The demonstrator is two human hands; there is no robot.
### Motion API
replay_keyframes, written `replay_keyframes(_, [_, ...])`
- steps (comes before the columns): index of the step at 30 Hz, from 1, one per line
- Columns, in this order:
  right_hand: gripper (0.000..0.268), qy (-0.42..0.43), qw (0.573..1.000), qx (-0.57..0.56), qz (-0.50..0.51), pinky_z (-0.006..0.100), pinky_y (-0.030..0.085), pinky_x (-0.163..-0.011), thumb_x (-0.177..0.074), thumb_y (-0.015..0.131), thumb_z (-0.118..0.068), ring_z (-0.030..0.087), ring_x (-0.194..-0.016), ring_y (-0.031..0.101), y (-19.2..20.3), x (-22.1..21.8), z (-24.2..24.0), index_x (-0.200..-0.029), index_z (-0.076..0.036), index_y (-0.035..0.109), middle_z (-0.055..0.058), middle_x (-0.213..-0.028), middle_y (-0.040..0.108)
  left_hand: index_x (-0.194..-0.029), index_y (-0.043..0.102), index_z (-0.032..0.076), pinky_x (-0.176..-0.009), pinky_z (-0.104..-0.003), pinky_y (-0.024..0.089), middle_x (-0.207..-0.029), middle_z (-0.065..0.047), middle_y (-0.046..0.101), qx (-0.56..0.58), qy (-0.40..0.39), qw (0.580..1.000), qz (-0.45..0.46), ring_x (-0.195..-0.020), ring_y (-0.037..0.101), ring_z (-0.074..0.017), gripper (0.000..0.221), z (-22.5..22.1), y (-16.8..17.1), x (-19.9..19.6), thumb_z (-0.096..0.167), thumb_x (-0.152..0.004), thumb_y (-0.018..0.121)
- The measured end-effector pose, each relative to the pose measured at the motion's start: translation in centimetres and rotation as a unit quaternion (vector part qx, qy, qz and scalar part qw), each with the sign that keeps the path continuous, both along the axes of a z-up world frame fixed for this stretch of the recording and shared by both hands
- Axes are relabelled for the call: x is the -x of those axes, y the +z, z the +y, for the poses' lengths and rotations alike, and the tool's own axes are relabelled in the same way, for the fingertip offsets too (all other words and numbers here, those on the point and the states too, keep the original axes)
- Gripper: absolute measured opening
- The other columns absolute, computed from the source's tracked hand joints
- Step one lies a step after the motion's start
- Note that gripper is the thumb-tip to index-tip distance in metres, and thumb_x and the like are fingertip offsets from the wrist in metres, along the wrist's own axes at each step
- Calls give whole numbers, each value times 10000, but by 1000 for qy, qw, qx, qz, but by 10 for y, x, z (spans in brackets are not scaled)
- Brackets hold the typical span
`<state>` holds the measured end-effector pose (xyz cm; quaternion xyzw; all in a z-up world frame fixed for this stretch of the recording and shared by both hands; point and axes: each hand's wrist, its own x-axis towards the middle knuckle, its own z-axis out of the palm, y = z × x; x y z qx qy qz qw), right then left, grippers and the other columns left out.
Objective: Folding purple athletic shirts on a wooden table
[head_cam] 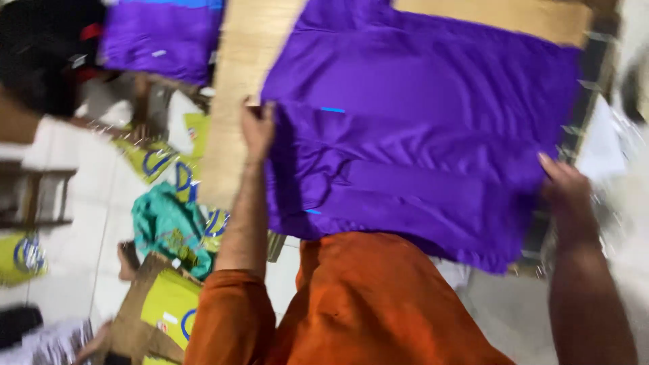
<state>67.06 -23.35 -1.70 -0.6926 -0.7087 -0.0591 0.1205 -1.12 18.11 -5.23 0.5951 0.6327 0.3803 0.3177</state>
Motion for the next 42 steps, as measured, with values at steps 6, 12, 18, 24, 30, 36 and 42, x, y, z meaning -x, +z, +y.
replay_keyframes(6, [319,-231,950,16,209,330,436,-510,-1005,789,-286,170,-599,566,15,36,33,-1303,-188,733,5,-745,583,-1373,499,107,-830,-422,553,-942,-157,709,18,6,1000,1,-893,720,-316,585,48,-60,26,247,-922,843])
replay_keyframes(12, [79,-338,774,-39,535,259,516,-568,-1131,673,-198,96,-685,647,24,71,39,-1143,-125,699,2,-804,676,-1426,536,137,-763,-320,574,-947,-116,615,63,13,991,-120,-868,674,-206,598,52,-47,27,184,-965,914])
replay_keyframes(18, [180,-326,873,-4,364,407,464,-607,-1196,647,-257,265,-711,642,64,97,42,-1102,-107,681,100,-751,643,-1581,424,131,-653,-244,504,-899,-105,685,50,-48,991,-115,-758,653,-148,708,66,-64,54,49,-1035,866])
replay_keyframes(24, [306,-333,901,17,278,528,521,-716,-1169,678,-380,468,-887,697,60,106,39,-1112,-81,648,236,-847,683,-1334,587,7,-964,-549,414,-1221,-246,624,-323,-161,902,238,-1114,572,-444,441,-42,81,-82,256,-1015,762])
replay_keyframes(30, [303,-333,911,22,243,513,525,-685,-1162,642,-438,439,-847,706,67,104,40,-1149,-135,643,210,-844,695,-1604,431,148,-1222,-663,91,-1655,-256,321,-191,-408,830,329,-1536,218,-473,675,-103,84,-124,516,-1050,548])
replay_keyframes(36, [203,-347,906,-61,235,451,537,-671,-1114,697,-275,334,-844,683,86,107,21,-1174,-82,701,144,-921,708,-1534,512,97,-1242,-614,166,-1624,-186,399,-205,-396,850,280,-1526,295,-411,556,-113,97,-121,383,-1064,598])
replay_keyframes(42, [80,-208,935,-50,282,430,559,-829,-916,817,-128,332,-878,690,95,143,-17,-993,-136,797,110,-906,731,-1109,779,273,-832,-384,479,-982,69,730,-239,-440,843,194,-973,634,-216,213,-170,77,-127,375,-922,772])
